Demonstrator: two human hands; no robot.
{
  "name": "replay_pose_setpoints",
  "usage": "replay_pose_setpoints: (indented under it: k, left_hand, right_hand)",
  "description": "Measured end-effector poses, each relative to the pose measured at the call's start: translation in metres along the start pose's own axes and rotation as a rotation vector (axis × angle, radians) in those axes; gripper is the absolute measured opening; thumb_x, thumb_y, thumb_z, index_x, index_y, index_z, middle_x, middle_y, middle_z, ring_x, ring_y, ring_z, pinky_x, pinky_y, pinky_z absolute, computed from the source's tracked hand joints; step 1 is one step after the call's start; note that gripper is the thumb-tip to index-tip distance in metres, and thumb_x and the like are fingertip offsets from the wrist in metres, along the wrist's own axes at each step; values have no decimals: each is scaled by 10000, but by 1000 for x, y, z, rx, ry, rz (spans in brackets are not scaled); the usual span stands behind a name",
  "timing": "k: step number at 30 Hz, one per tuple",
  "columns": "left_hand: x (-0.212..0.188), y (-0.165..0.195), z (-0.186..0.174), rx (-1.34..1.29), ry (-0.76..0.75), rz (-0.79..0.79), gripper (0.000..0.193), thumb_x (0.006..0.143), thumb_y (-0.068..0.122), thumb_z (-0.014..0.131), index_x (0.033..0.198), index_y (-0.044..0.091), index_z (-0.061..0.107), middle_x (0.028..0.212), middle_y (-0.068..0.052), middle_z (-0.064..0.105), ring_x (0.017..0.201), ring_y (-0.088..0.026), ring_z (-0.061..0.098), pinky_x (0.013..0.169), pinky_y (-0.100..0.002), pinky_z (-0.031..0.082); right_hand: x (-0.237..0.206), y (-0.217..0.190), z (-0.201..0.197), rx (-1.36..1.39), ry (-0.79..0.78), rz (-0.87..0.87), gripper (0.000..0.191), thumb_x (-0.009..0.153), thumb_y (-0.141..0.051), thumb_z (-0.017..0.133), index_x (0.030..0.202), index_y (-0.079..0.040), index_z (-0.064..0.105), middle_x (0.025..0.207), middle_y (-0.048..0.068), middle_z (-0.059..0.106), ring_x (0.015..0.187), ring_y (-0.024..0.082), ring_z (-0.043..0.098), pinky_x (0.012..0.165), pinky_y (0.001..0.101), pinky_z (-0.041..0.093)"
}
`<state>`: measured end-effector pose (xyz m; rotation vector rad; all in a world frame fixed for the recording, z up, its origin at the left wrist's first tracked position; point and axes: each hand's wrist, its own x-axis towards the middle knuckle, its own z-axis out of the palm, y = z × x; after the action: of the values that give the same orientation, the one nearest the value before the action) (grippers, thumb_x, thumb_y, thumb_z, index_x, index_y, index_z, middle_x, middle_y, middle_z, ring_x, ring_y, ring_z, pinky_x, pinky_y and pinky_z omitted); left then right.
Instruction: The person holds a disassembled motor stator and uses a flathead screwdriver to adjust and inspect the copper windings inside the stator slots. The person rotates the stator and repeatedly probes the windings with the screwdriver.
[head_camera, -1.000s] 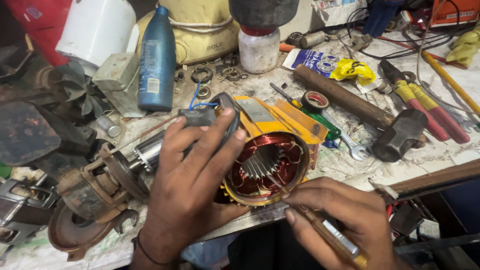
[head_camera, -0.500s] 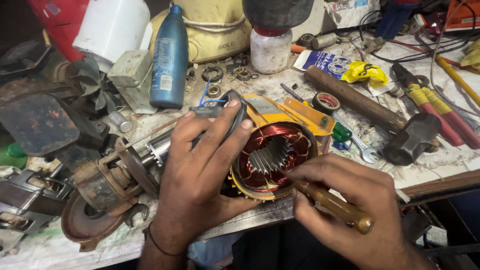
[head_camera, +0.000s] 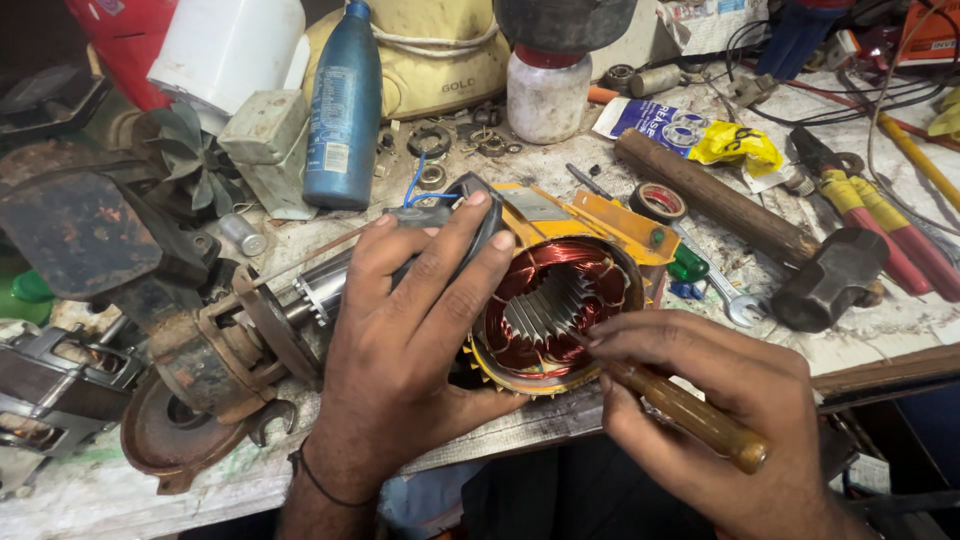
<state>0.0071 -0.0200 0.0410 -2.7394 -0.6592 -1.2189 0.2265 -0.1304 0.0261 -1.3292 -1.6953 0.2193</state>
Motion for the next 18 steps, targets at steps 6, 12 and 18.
replay_pose_setpoints:
  k: [6, 12, 18]
  left_hand:
    - [0, 0, 0, 0, -4, 13, 1078, 504, 468, 963, 1413, 42, 571, 1531, -167, 504, 1232, -337, 530, 1169, -584, 361]
    - [0, 5, 2, 18, -2, 25, 1026, 560, 510, 950, 1416, 77, 587, 1539, -129, 510, 1237, -318, 523, 1193, -576, 361]
    - [1, 11, 2, 58, -46, 43, 1003, 567, 503, 901, 1427, 90, 593, 1538, -113, 514, 1237, -321, 514, 1185, -577, 361]
  right_hand:
    - [-1, 4, 5, 55, -26, 14, 251, 803, -72, 756, 1050, -30, 744, 1077, 96, 801, 971, 174, 761, 860, 277, 610]
    - [-6, 9, 8, 137, -31, 94, 248, 853, -101, 744, 1094, -39, 745, 988, 56, 827, 855, 113, 783, 759, 238, 615]
    - [-8, 15, 7, 116, -79, 171, 246, 868, -137, 741, 1104, -68, 760, 875, 14, 774, 737, 100, 743, 664, 221, 597]
